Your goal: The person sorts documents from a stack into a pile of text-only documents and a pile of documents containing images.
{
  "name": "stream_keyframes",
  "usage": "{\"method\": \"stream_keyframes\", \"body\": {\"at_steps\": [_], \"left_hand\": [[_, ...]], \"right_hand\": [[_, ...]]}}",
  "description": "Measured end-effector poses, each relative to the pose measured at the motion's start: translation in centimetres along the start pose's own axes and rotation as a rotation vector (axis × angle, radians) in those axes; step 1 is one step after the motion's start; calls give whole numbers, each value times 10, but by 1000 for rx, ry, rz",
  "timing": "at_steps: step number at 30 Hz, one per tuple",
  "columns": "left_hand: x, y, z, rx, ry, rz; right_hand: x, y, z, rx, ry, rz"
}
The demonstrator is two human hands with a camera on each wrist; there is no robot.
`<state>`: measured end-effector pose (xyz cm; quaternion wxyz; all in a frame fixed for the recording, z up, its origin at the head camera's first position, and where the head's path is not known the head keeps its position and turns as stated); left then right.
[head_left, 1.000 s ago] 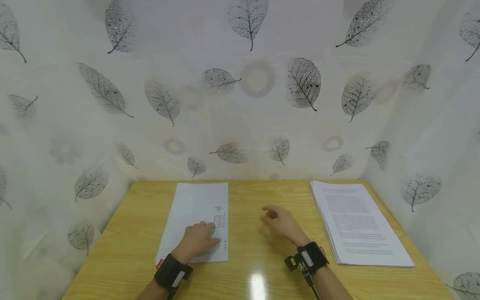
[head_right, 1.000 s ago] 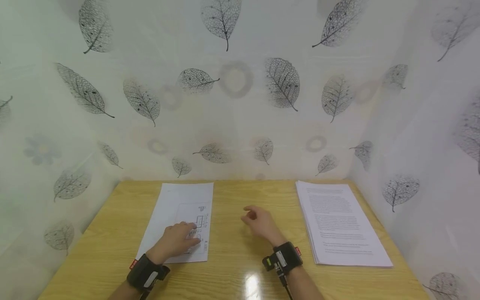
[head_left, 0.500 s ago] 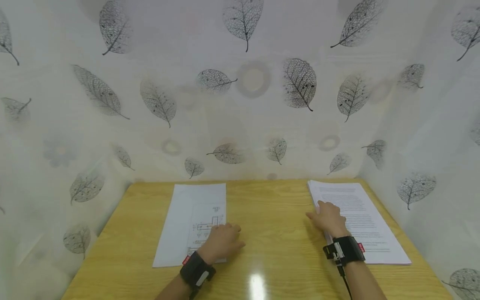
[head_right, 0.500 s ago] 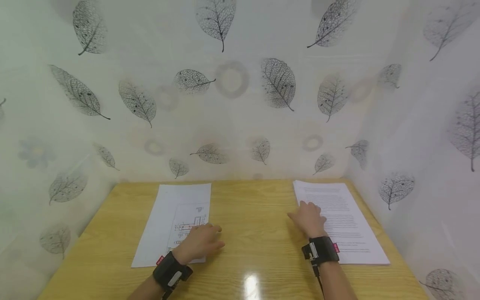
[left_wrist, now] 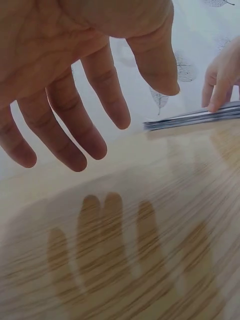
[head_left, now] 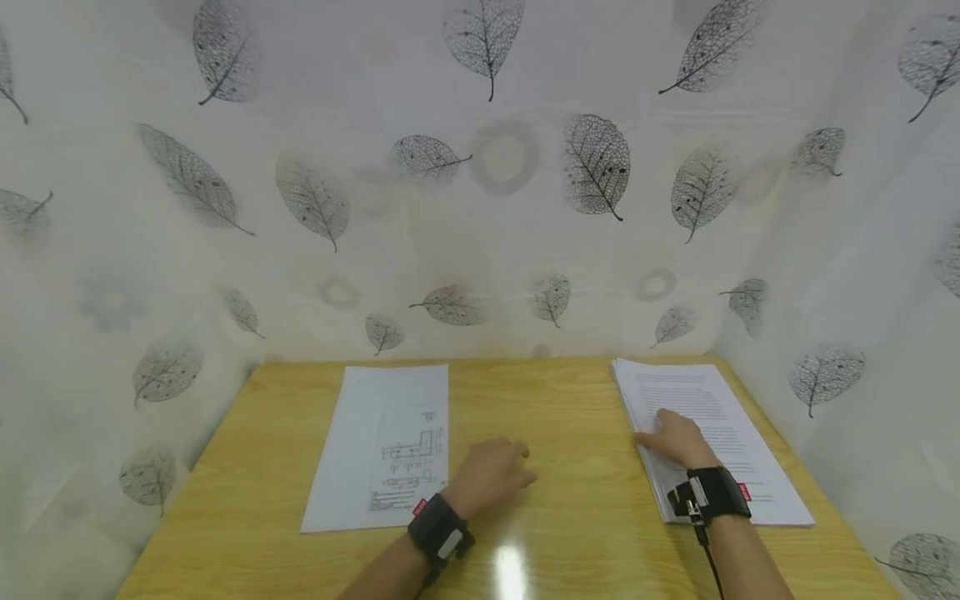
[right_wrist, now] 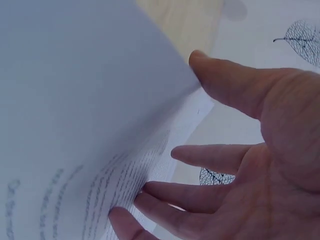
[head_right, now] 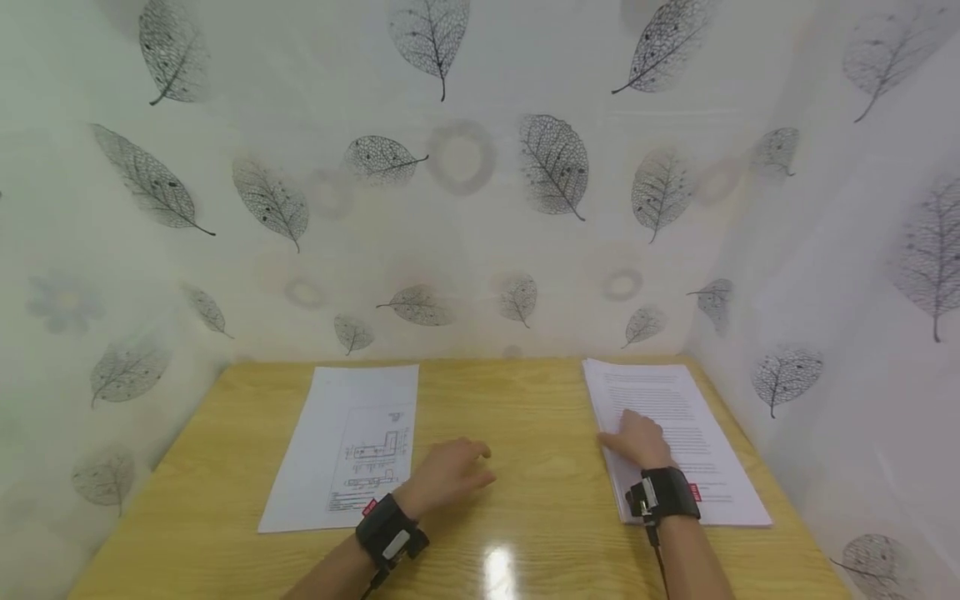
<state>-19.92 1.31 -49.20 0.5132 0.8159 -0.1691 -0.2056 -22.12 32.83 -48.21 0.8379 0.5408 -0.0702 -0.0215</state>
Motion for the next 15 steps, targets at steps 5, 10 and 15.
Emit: {"method": "stream_keyframes", "body": {"at_steps": [5,10,15], "left_hand": [[-9,-7,-8,81,12,12],[-21,-16,-19,152,3,-12],[-31,-28,-33,312,97,-25]], "right_hand": [[0,4,-3,-27,-8,4],[-4,1,-4,-31,42,-53],[-6,-3,-1,-62,73,-138]]}}
Point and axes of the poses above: each hand's wrist, its own x-axis away from the middle knuckle, its own y-axis out of the back of the hand, z = x × y, the point moved 2 cm from there along -x, towards the middle knuckle, and after that the axes turned 7 degrees about -z, right-handed, at the moved point
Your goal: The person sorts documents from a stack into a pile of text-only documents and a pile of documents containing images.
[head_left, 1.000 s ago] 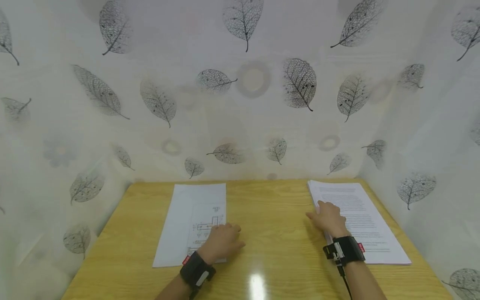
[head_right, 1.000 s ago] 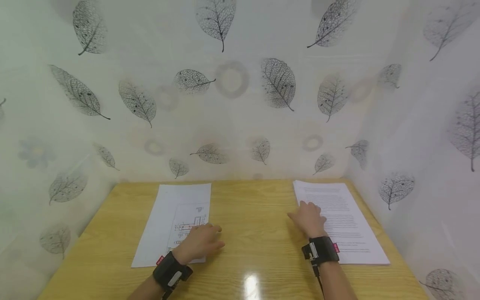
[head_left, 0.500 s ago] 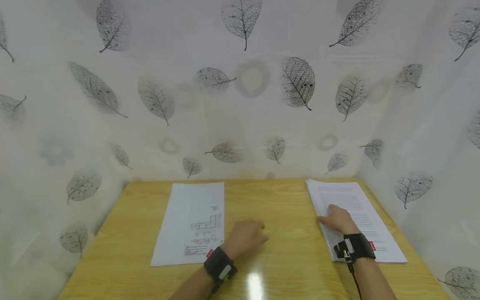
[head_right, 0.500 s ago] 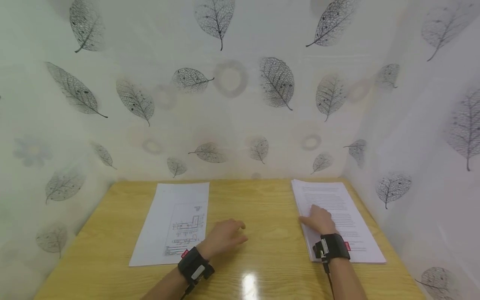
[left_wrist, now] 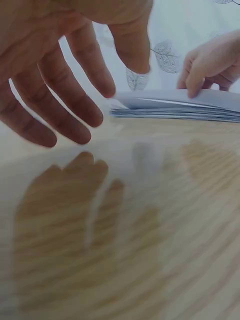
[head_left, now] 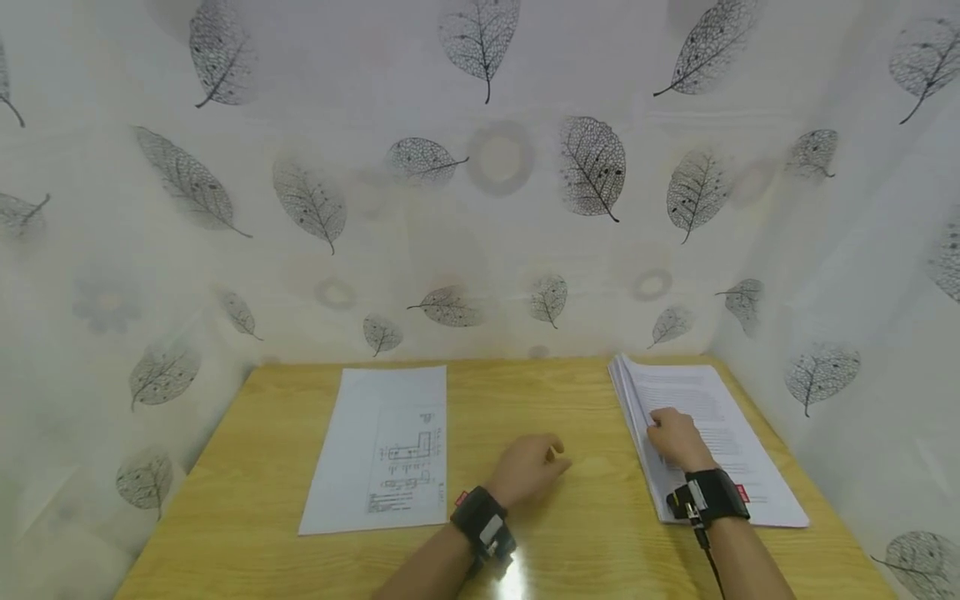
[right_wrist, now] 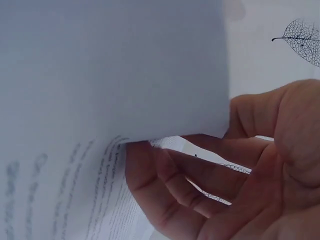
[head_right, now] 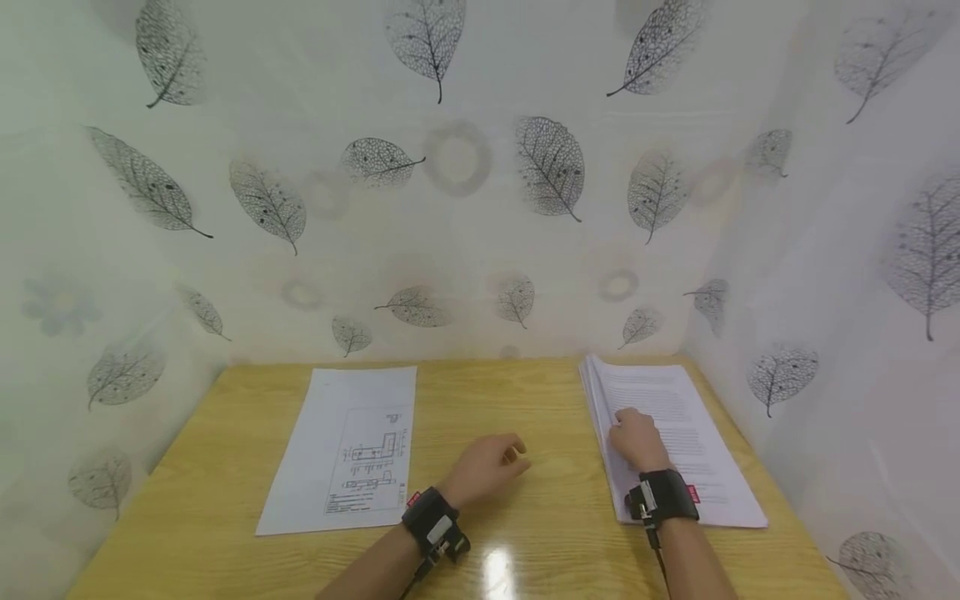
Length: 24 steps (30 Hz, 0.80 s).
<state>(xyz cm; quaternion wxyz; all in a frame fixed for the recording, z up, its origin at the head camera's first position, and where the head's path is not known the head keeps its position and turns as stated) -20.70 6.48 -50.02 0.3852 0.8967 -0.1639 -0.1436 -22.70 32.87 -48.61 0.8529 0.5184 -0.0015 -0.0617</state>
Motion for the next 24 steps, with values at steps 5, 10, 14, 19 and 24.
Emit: {"method": "stream_keyframes", "body": {"at_steps": [5,10,14,19,24], "left_hand": [[-8,-22,-13,172,101,45],[-17,-51,-24,392,227,139],[-22,-65,-29,506,290,164],[-26,-67,-34,575,313,155],[-31,-70,-35,607,348,155]], "right_hand": [[1,3,5,-41,8,-44],[2,6,15,-78,-34,22],[2,0,25,-124,-58,57],[3,-7,33,-261,-85,107],[4,-13,31,-398,-143,176]]}}
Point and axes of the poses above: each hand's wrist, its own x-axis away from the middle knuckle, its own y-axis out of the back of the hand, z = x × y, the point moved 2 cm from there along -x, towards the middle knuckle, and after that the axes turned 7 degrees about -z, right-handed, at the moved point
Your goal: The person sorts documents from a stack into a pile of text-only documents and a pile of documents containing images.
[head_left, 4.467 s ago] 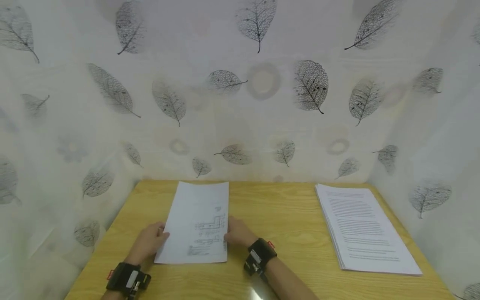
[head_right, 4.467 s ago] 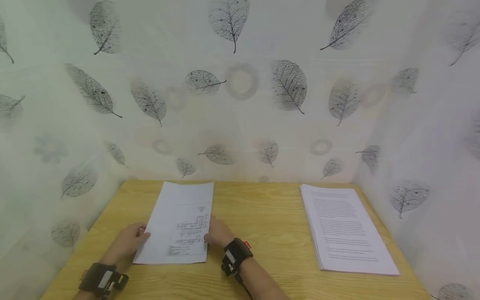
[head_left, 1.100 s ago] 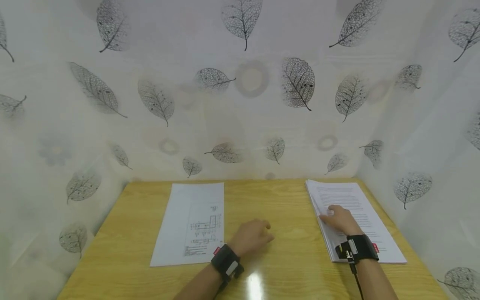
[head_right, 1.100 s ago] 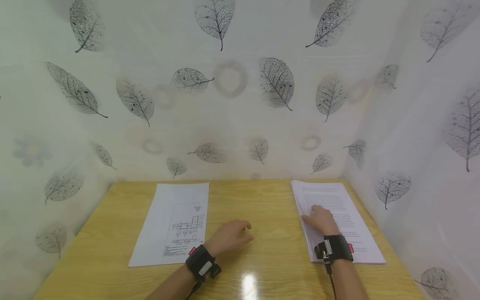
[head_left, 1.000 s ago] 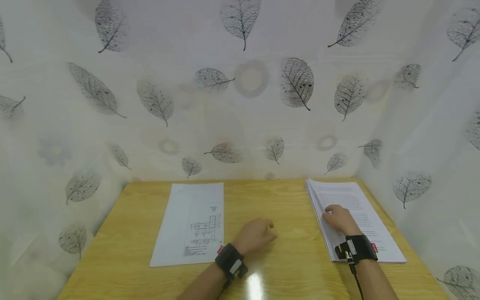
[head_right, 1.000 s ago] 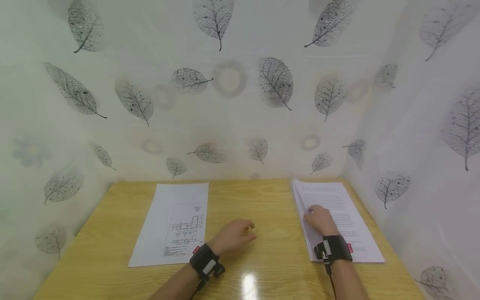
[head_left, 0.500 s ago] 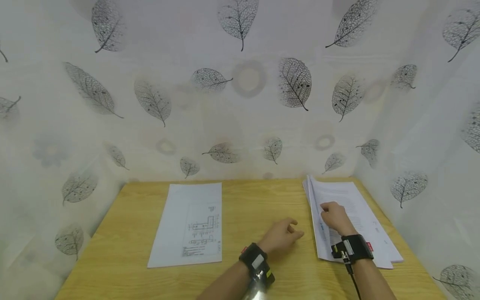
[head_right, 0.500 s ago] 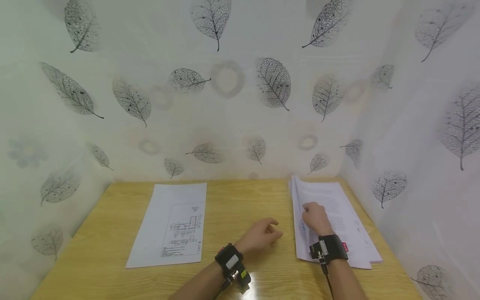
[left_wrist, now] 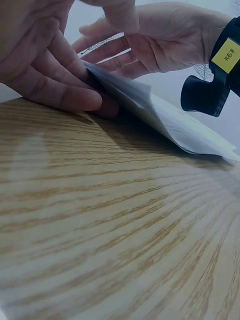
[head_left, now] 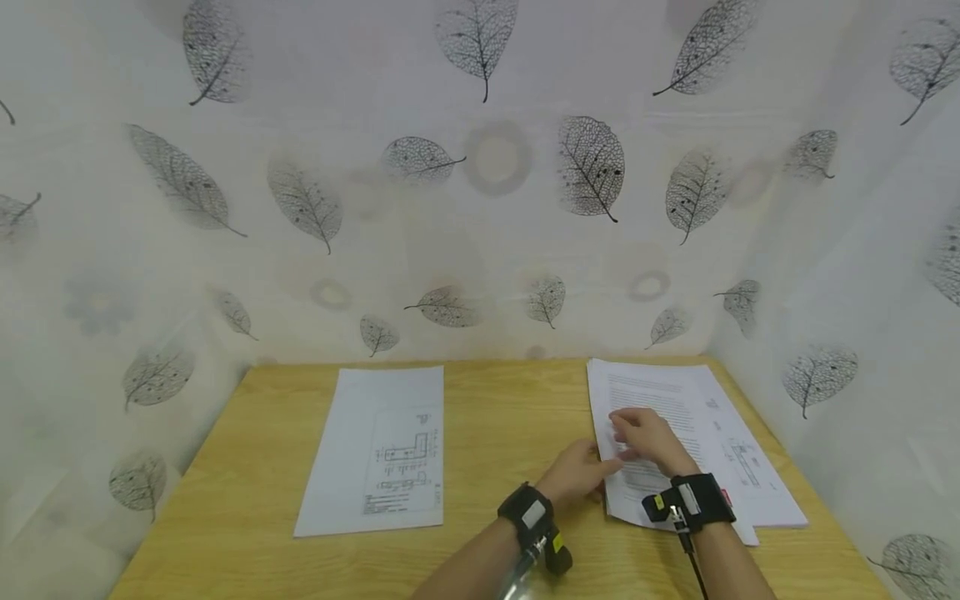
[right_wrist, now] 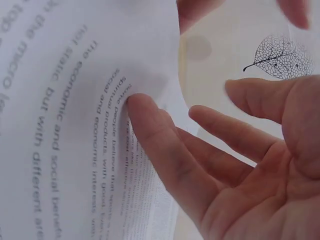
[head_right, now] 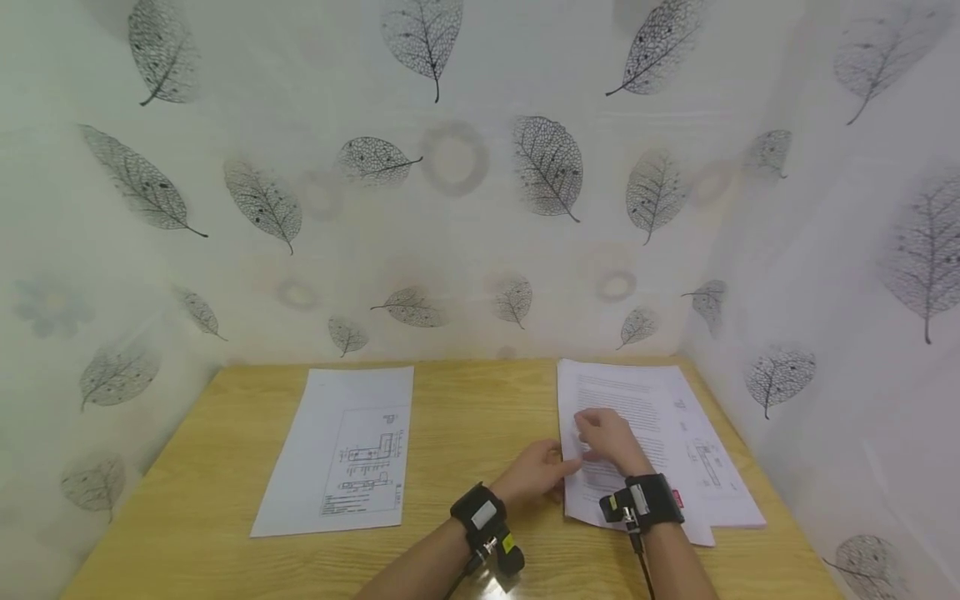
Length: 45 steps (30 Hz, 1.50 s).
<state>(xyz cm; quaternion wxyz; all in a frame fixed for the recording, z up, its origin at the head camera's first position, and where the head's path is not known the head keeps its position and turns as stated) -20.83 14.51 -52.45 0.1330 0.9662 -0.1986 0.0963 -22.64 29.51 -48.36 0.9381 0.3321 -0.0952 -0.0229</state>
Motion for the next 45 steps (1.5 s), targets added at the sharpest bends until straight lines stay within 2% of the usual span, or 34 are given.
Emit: {"method": "stream_keyframes", "body": {"at_steps": [3,6,11,15,19,26,33,36,39,45], "left_hand": [[-2,-1,1,2,36,-34],[-4,-1,1,-11,35,-73],[-6,4,4,-24,22,-125],[-5,15,9,-60,13,-169],[-3,32,11,-62,14,-198],[9,61,18,13,-6,-225],[21,89,27,55,-110,-274],[25,101,29,69,-126,-278],[30,113,31,43,-133,-285],[40,134,28,-156,-142,-310]], "right_hand": [[1,-1,-2,-38,1,12],[2,-1,-4,-26,43,29],[2,6,-11,141,101,-35],[4,16,-22,286,56,-77],[7,24,-27,334,-4,-70],[11,32,-32,294,-67,-53],[12,25,-26,205,-79,11],[13,20,-23,154,-70,24],[13,13,-22,104,-71,27],[14,-2,-17,6,-70,44]]}}
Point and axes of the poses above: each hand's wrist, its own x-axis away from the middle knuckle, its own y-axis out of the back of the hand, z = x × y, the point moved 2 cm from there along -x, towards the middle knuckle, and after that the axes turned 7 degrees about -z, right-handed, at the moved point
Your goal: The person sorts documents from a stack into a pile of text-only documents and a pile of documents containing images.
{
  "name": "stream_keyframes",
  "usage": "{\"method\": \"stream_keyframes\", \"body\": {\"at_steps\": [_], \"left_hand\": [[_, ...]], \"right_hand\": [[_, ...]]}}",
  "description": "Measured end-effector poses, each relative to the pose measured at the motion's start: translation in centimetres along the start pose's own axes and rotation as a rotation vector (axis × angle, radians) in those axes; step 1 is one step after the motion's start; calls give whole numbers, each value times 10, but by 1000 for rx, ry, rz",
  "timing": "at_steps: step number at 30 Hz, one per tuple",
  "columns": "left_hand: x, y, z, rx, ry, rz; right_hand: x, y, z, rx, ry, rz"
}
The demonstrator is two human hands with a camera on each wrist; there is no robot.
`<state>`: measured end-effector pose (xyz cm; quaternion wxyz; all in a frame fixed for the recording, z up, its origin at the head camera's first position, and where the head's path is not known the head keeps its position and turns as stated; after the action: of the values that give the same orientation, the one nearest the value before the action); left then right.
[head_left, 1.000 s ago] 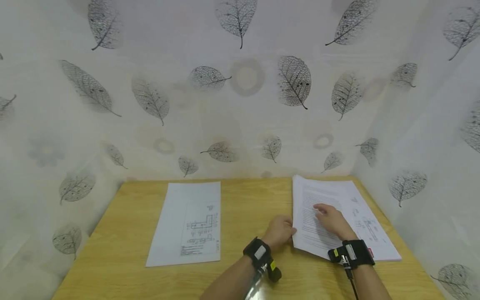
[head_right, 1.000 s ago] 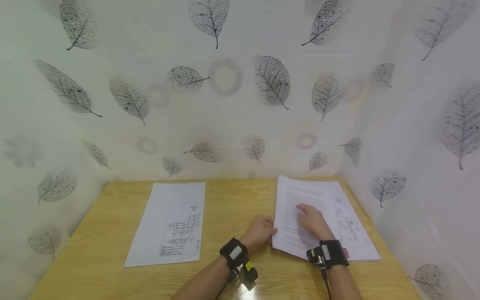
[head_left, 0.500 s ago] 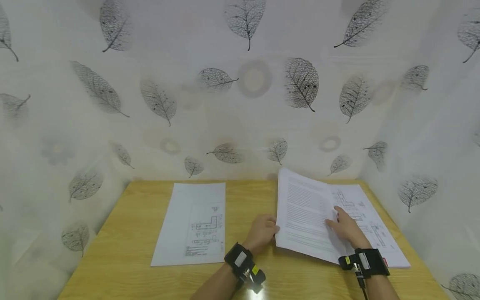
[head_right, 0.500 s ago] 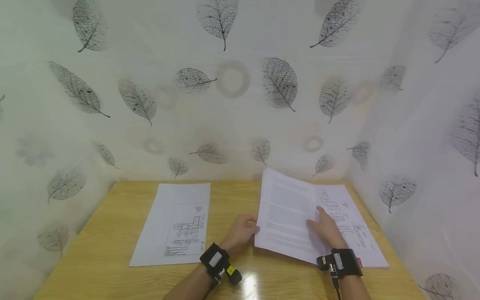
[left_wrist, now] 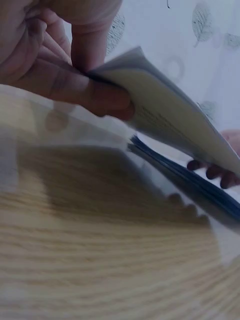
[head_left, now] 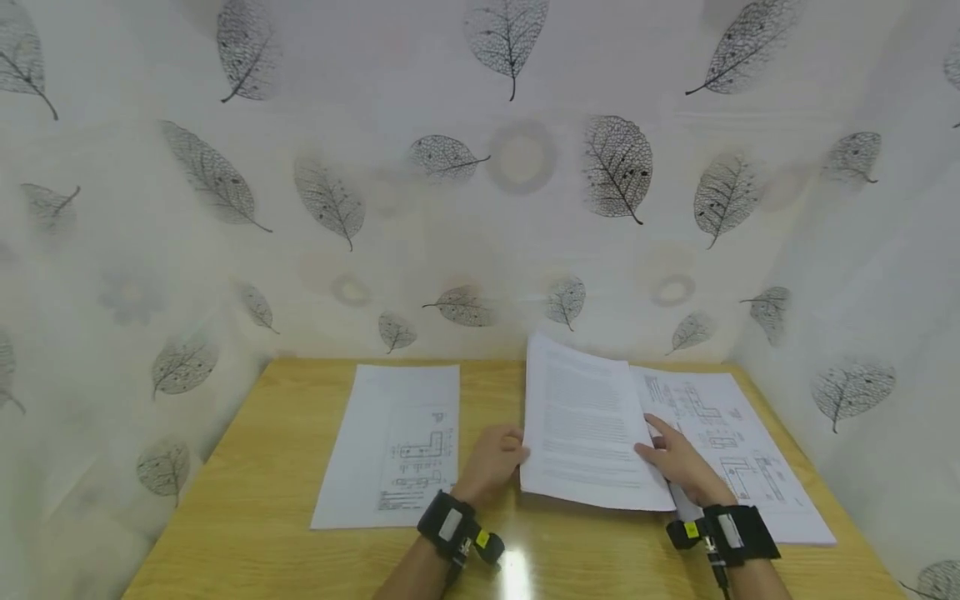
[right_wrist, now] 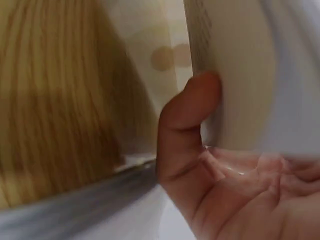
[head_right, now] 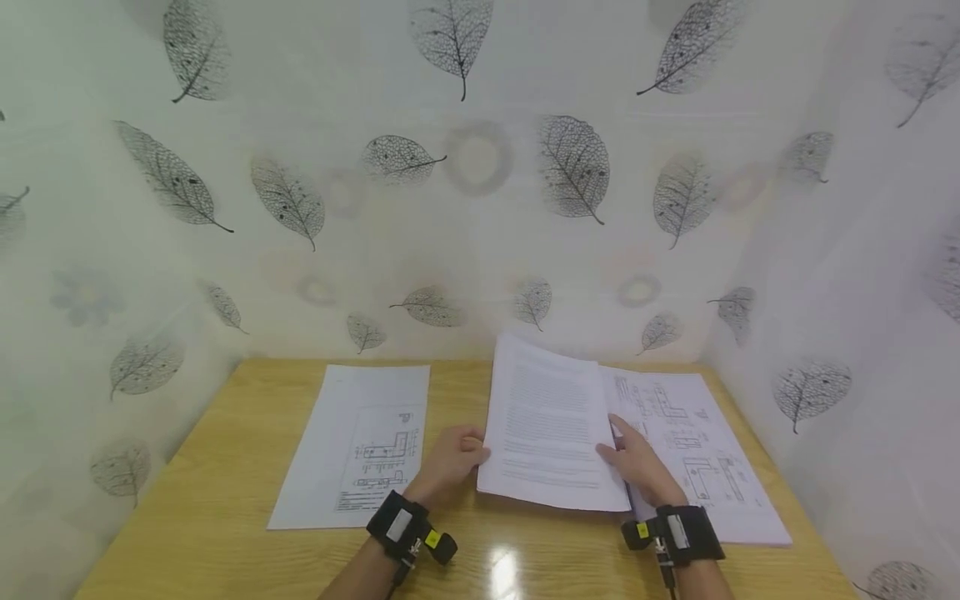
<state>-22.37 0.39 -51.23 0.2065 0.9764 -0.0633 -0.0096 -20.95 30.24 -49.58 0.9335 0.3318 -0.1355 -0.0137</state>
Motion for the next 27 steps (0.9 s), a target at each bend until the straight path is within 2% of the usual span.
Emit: {"method": "stream_keyframes", "body": {"at_steps": [7,8,11,14,18,20,27], "left_hand": [[1,13,-3,-180,-21,70],[2,14,-4,-234,-36,91],[2,17,-2,-346,-69,147],[3,16,-2,-407,-63,174],[7,13,1,-307,71,164],[8,13,1,-268,111,152],[10,15,2,-329,49,60]], "right_hand": [[-2,-14,5,-39,26,28],[-2,-16,6,-44,25,30],[-2,-24,9,-33,24,31],[-1,-28,10,2,41,24],[-3,-29,8,39,59,6],[-4,-31,8,44,64,0],[-6,-38,16,81,100,16]]}}
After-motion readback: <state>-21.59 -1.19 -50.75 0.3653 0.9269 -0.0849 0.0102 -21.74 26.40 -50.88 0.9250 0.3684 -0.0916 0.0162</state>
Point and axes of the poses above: each hand's wrist, its own x-axis away from the middle knuckle, its own y-axis out of the back of the hand, z = x × y, the point moved 2 cm from there along -x, towards the middle knuckle, and after that the axes turned 7 degrees about -z, right-handed, at the moved point
